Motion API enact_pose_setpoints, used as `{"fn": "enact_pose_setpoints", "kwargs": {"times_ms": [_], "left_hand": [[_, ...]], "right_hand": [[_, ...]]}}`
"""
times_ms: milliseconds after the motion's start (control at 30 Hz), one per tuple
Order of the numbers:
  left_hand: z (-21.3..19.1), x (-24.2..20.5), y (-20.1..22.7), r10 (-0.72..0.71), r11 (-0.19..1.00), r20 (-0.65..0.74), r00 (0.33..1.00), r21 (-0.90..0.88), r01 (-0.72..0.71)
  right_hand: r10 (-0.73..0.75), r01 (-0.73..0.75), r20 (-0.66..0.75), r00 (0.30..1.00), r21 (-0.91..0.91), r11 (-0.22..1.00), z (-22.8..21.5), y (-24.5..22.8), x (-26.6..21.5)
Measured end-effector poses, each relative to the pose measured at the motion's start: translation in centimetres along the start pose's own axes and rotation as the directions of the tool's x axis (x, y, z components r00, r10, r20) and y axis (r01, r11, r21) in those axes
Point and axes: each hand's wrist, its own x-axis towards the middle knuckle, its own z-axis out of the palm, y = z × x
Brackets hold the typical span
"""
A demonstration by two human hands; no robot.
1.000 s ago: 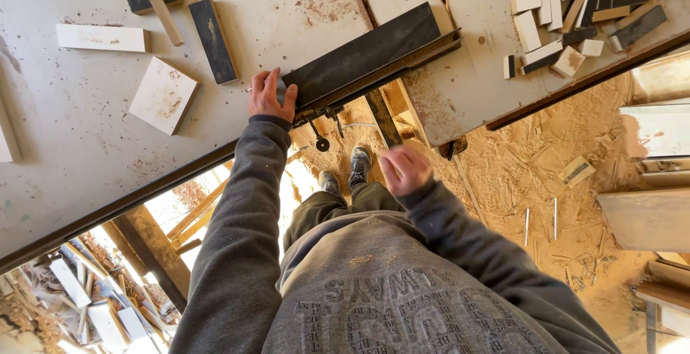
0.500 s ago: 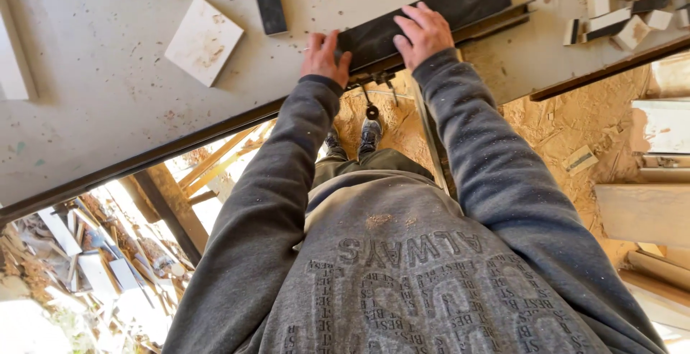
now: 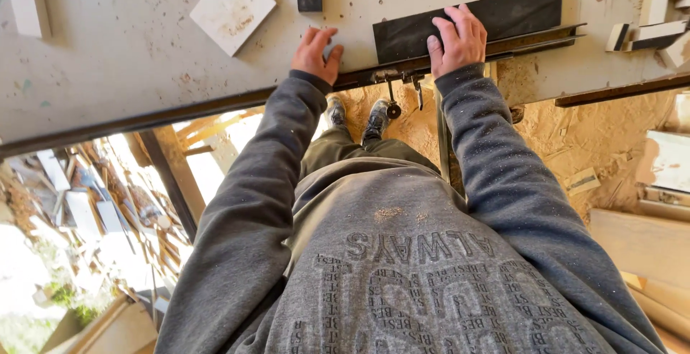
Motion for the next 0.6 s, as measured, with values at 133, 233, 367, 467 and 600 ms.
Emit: {"fn": "enact_pose_setpoints", "kwargs": {"times_ms": [133,233,367,467,600], "left_hand": [[-1.2,-0.4,-0.7,0.073,0.996,-0.11,0.991,0.05,-0.068],[-0.6,-1.2,-0.6,0.086,0.995,-0.134,0.987,0.065,-0.077],[-0.9,-0.5,-0.1,0.082,0.992,-0.118,0.99,0.108,-0.069],[-0.7,-0.9,-0.3,0.065,0.988,-0.08,0.995,0.142,-0.053],[-0.9,-0.4,0.5,0.05,0.986,-0.043,0.998,0.162,-0.042]], "right_hand": [[-0.052,0.052,-0.008,0.999,-0.018,0.998,0.6,0.4,0.2],[-0.088,0.088,-0.015,0.996,-0.02,0.996,0.6,0.8,-0.5],[-0.113,0.113,-0.012,0.994,-0.001,0.994,0.6,1.2,-0.5],[-0.091,0.091,0.005,0.996,-0.022,0.996,0.1,0.7,-0.3],[-0.071,0.072,0.008,0.997,-0.039,0.997,0.8,1.2,-0.2]]}}
